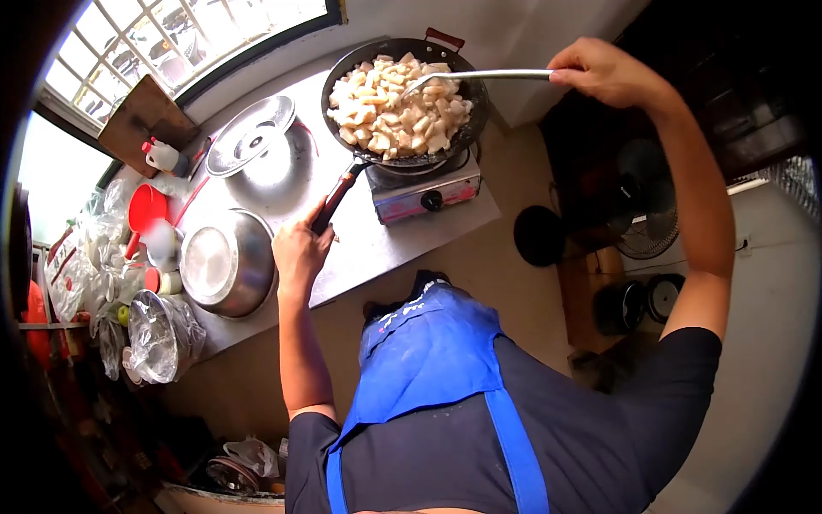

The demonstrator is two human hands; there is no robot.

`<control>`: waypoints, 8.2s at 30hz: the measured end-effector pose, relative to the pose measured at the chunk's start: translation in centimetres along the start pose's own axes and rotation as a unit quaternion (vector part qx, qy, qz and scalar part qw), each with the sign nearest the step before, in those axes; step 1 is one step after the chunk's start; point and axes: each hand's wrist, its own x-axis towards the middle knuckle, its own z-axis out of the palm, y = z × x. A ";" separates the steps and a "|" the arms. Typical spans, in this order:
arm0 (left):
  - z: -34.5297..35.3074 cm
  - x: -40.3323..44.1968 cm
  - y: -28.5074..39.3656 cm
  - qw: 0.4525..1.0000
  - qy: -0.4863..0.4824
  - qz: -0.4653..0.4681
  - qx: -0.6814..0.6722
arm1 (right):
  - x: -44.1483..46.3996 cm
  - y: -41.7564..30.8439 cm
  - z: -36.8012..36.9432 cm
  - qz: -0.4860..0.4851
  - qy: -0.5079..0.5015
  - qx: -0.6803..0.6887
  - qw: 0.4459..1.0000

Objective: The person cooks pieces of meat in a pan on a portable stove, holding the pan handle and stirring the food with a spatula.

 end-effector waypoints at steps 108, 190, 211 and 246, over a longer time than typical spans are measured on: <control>-0.1 0.3 0.1 0.999 -0.019 -0.030 -0.004 | -4.9 1.1 -3.1 0.059 0.047 -0.151 0.986; -0.3 0.4 -0.4 0.999 -0.035 0.015 -0.029 | 4.3 -9.7 10.6 -0.227 0.014 -0.426 0.875; -1.5 -0.5 2.6 0.997 -0.067 -0.012 -0.024 | 5.3 0.4 8.3 0.050 -0.060 0.020 0.997; -1.5 0.2 1.5 0.994 -0.068 -0.028 -0.081 | 7.0 2.7 17.2 0.046 0.077 0.056 0.994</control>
